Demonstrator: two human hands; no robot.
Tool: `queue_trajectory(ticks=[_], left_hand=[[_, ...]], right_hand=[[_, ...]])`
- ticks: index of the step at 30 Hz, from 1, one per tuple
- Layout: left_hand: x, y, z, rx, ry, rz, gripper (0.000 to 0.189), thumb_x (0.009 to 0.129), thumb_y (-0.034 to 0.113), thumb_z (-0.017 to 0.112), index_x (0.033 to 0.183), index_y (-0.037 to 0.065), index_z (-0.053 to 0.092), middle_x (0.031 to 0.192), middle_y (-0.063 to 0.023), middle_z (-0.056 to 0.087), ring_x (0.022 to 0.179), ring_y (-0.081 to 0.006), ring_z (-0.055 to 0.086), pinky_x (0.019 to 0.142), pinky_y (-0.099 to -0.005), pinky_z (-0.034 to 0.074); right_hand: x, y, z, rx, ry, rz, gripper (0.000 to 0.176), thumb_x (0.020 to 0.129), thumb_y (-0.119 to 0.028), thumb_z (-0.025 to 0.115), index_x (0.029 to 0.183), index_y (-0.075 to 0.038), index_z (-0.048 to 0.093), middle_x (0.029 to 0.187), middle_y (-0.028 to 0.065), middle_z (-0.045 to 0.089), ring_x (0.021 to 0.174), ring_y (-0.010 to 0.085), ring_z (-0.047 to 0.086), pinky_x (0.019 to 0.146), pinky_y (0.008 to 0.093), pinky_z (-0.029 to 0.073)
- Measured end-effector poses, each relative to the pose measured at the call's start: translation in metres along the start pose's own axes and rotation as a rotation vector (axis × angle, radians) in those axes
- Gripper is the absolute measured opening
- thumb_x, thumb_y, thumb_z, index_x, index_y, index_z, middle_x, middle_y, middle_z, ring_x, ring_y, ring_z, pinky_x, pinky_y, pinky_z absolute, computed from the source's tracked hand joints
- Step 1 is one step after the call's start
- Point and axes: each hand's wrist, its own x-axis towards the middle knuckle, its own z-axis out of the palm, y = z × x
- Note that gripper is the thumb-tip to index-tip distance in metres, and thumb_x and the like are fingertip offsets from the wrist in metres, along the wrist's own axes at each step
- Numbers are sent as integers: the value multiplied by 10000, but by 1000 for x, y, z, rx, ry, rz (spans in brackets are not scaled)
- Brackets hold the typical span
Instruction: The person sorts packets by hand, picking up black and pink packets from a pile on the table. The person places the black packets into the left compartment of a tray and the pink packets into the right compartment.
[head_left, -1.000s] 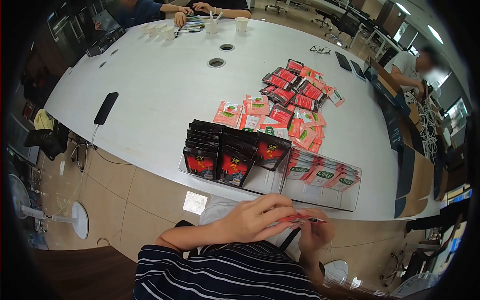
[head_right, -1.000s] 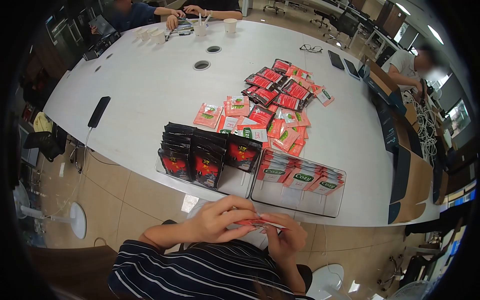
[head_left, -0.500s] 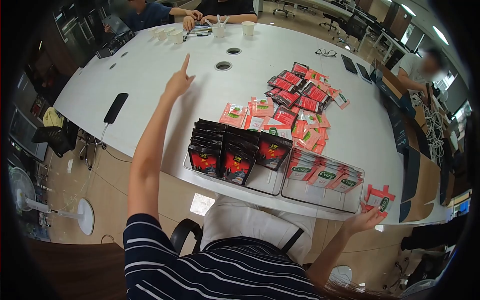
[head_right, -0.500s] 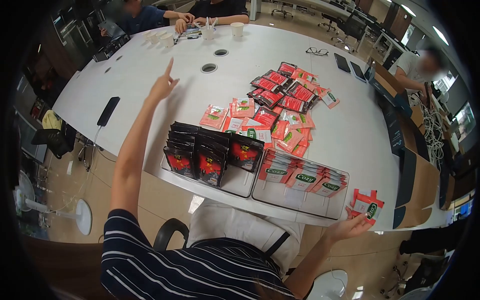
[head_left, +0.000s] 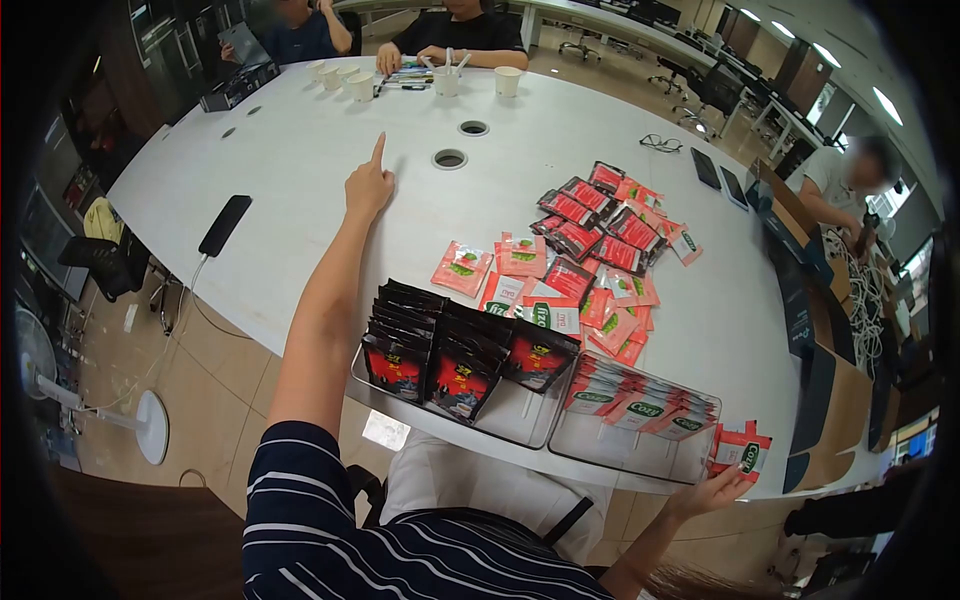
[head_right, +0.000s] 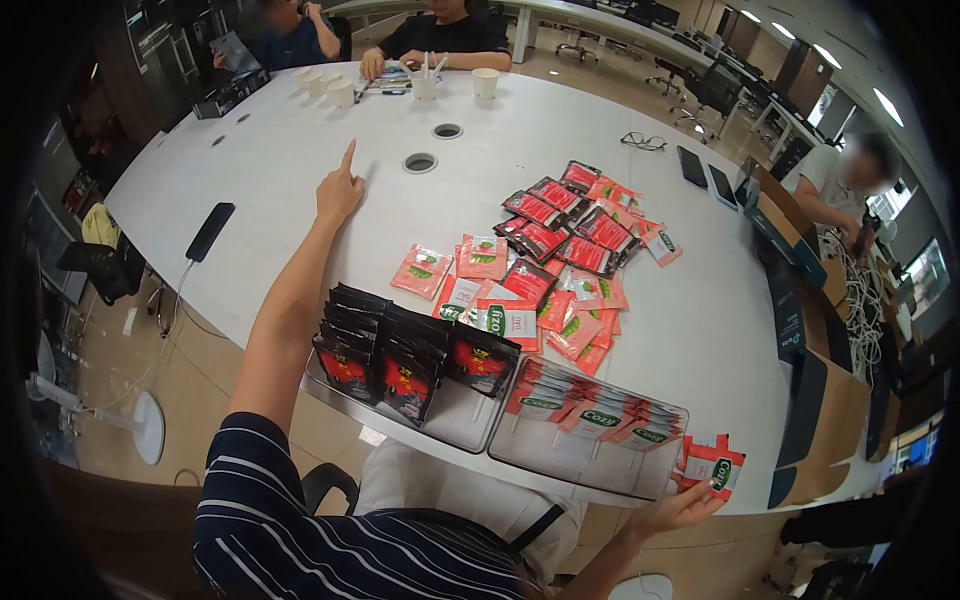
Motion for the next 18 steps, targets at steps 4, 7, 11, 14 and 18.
queue_trajectory(ticks=[4, 7, 11, 14, 18], left_hand=[[4, -10, 6, -69, -10, -5, 276, 804, 168, 562, 1079, 142, 554, 745, -119, 669, 689, -308, 646, 614, -431, 494], [3, -8, 5, -95, -13, -16, 126, 816, 194, 569, 900, 101, 584, 735, -103, 670, 689, -297, 647, 608, -415, 492], [4, -11, 7, -88, -27, -4, 218, 816, 183, 562, 1025, 133, 599, 726, -112, 666, 673, -301, 644, 607, -423, 494], [1, -4, 4, -48, 18, -63, 504, 814, 172, 565, 1302, 266, 483, 730, -92, 666, 681, -292, 643, 640, -425, 504], [0, -2, -3, -27, -35, 8, 778, 800, 149, 563, 1468, 336, 211, 759, -124, 672, 703, -312, 651, 667, -449, 514]], right_hand=[[-1, -4, 3, -16, 5, -8, 364, 999, -132, 427, 1306, 54, 366, 1141, 174, 541, 997, 176, 549, 816, 301, 486], [0, -3, 2, -26, -3, -8, 356, 1001, -136, 426, 1295, 56, 370, 1135, 176, 542, 994, 176, 549, 817, 304, 486], [0, -1, -1, -35, -26, -24, 359, 1002, -140, 424, 1297, 58, 368, 1148, 182, 539, 999, 176, 547, 822, 304, 482], [0, 1, 1, 2, -5, -17, 365, 1002, -141, 423, 1305, 53, 366, 1159, 185, 539, 1000, 179, 549, 818, 299, 482], [-1, 0, 2, 53, -38, -2, 353, 1002, -131, 414, 1304, 45, 366, 1160, 181, 539, 993, 179, 553, 816, 299, 481]])
